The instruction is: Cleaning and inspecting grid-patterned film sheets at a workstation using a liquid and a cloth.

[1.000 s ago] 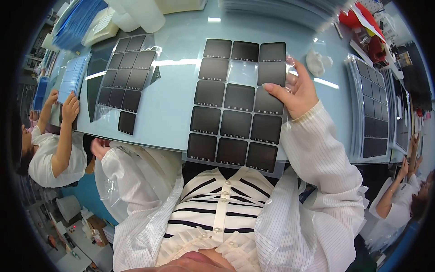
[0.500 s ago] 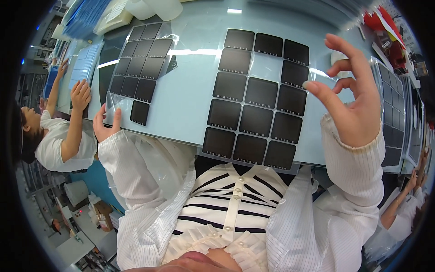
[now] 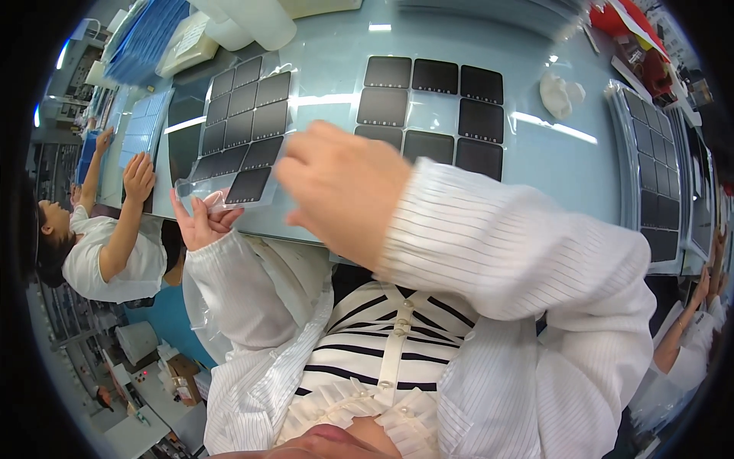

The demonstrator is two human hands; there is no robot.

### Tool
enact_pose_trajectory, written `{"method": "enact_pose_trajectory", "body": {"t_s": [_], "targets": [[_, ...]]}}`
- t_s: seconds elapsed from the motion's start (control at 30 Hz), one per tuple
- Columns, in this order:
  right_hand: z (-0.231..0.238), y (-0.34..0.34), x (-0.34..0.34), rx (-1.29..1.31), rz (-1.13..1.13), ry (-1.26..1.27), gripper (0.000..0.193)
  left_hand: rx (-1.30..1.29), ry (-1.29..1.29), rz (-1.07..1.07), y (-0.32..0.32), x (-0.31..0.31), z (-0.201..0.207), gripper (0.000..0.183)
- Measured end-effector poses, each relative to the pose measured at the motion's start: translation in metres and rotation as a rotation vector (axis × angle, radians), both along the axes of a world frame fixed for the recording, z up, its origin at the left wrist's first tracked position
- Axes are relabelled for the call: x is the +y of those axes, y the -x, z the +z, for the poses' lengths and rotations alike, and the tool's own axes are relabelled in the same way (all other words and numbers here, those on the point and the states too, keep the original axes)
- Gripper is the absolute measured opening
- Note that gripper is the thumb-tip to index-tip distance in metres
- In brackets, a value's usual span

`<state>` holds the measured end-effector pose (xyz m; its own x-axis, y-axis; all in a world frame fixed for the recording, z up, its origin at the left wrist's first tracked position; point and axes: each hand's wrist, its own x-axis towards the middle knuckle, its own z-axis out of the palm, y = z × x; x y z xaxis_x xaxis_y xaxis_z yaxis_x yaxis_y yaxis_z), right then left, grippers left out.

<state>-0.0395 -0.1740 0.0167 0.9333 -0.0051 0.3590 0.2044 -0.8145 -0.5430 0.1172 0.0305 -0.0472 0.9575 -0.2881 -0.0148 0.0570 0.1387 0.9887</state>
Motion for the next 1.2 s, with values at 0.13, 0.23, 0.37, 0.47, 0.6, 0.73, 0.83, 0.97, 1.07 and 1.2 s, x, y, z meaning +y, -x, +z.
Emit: {"method": "enact_pose_trajectory", "body": {"t_s": [0.13,0.23,0.37,0.47,0.6,0.73,0.83,0.97,1.07,1.2], "targets": [[-0.038,-0.042,0.022,-0.100,0.003,0.001,0.031,-0.001,0.076,-0.026,0.020,-0.015,-0.002,0.071],[-0.046,-0.048,0.031,0.138,0.032,0.006,0.028,-0.025,0.088,-0.104,0.025,-0.014,-0.001,0.080],[-0.056,-0.044,0.025,0.002,0.027,0.118,0.024,0.058,0.092,-0.153,0.046,-0.020,-0.008,0.082],[-0.051,-0.046,0.019,-0.095,0.030,0.087,0.025,0.169,0.394,-0.037,0.061,-0.023,-0.022,0.049],[-0.040,-0.045,0.018,-0.183,0.071,0.076,0.025,0.335,0.566,-0.332,0.064,-0.030,-0.011,0.029],[-0.045,-0.039,0.023,-0.243,0.067,0.125,0.024,0.212,0.401,-0.395,0.054,-0.030,-0.001,0.028],[-0.048,-0.040,0.024,-0.364,-0.001,0.162,0.023,0.266,0.277,-0.419,0.048,-0.028,-0.005,0.024],[-0.045,-0.043,0.017,-0.375,-0.055,0.049,0.021,0.007,0.018,-0.248,0.047,-0.030,-0.012,0.019],[-0.041,-0.047,0.015,-0.201,-0.049,-0.088,0.019,-0.091,-0.014,-0.303,0.041,-0.029,-0.006,0.019],[-0.036,-0.052,0.010,-0.046,0.033,-0.306,0.016,-0.132,0.002,-0.308,0.034,-0.029,-0.006,0.019]]}}
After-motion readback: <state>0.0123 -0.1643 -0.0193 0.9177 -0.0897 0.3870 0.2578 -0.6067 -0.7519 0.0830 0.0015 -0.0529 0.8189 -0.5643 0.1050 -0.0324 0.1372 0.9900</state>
